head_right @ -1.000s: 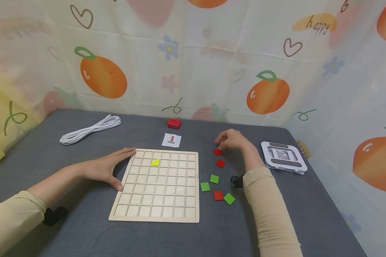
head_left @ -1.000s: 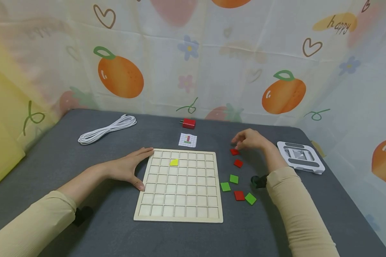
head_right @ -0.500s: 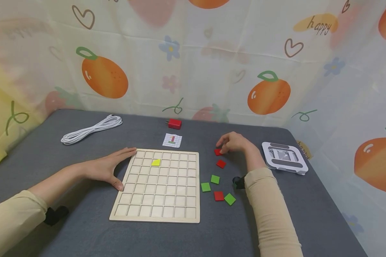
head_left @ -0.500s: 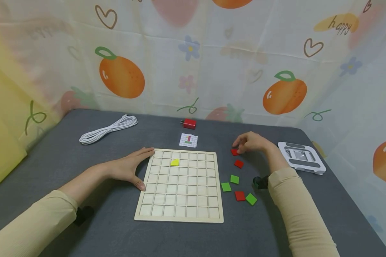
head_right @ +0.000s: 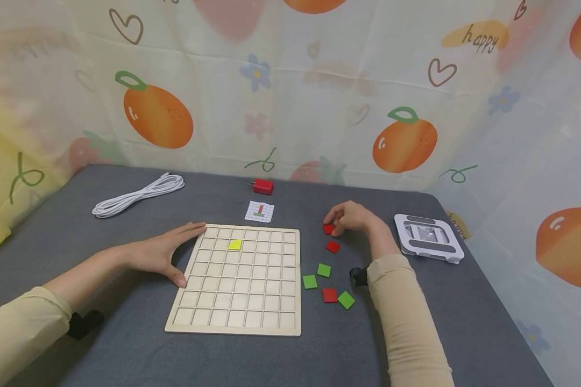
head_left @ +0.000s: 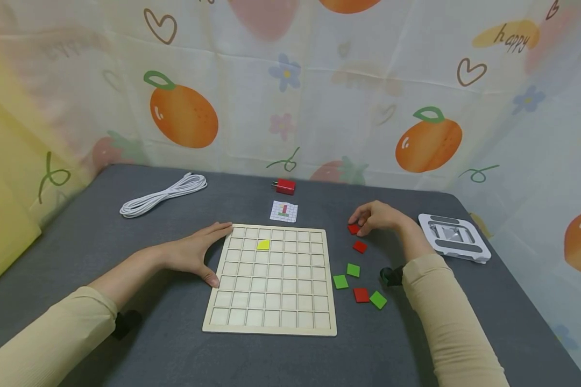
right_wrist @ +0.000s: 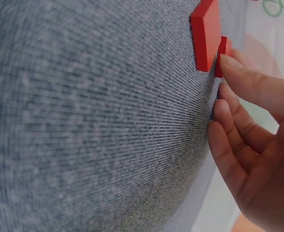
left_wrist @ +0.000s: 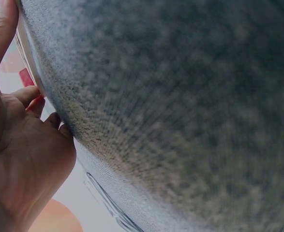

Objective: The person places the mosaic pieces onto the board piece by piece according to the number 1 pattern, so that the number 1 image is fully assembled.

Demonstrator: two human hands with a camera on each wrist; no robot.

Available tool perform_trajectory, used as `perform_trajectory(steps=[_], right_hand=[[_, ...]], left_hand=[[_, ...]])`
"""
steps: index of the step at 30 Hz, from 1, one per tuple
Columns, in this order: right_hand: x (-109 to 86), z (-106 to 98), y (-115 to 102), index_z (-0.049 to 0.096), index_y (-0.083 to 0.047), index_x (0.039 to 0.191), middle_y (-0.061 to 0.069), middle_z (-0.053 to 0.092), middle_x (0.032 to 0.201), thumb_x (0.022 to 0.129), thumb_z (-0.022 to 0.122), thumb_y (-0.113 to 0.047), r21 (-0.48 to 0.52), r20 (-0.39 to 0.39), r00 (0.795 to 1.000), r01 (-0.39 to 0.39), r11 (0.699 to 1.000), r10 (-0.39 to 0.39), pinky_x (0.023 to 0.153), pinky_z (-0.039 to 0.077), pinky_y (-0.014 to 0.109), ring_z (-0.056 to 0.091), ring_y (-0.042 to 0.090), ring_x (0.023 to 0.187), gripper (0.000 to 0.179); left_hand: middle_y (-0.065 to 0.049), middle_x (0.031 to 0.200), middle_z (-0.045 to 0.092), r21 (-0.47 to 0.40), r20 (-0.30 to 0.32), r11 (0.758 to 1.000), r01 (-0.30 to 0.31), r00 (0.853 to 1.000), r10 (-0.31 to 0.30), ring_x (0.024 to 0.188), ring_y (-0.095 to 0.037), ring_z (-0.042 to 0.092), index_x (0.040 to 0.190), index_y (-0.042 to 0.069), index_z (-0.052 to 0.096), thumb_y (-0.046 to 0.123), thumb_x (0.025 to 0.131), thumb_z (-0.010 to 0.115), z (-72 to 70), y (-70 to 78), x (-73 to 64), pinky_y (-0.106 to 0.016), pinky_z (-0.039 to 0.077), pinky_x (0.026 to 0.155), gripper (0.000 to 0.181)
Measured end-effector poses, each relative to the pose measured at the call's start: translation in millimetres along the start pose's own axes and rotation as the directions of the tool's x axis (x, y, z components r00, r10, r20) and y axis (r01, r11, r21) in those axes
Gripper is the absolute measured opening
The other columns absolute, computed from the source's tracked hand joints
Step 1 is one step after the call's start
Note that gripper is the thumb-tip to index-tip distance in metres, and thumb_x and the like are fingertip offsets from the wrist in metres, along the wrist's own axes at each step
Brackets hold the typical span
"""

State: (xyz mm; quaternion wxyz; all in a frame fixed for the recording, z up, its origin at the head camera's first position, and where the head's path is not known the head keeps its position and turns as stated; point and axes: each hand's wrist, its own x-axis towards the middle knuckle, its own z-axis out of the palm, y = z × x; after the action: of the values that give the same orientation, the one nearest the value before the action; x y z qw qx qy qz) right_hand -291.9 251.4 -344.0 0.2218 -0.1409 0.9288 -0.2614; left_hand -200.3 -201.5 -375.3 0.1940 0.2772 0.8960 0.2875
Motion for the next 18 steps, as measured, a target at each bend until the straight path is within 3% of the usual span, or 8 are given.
perform_trajectory(steps=[18], right_hand=[[2.2, 2.9, 3.0, 0.068, -0.003, 0.113, 0.008, 0.059, 0.092, 0.084, 0.071, -0.002, -0.004, 0.007, 1.0, 0.022, 1.0, -0.022, 0.073, 0.043, 0.029, 0.051, 0.019, 0.082, 0.029]], left_hand=[[-0.016, 0.167, 0.009, 0.008, -0.003, 1.0, -0.003, 1.0, 0.003, 0.153, -0.047, 0.0, 0.158, 0.004, 0.016, 0.045, 0.064, 0.09, 1.4, -3.2, 0.9, -0.07, 0.014, 0.116, 0.127]])
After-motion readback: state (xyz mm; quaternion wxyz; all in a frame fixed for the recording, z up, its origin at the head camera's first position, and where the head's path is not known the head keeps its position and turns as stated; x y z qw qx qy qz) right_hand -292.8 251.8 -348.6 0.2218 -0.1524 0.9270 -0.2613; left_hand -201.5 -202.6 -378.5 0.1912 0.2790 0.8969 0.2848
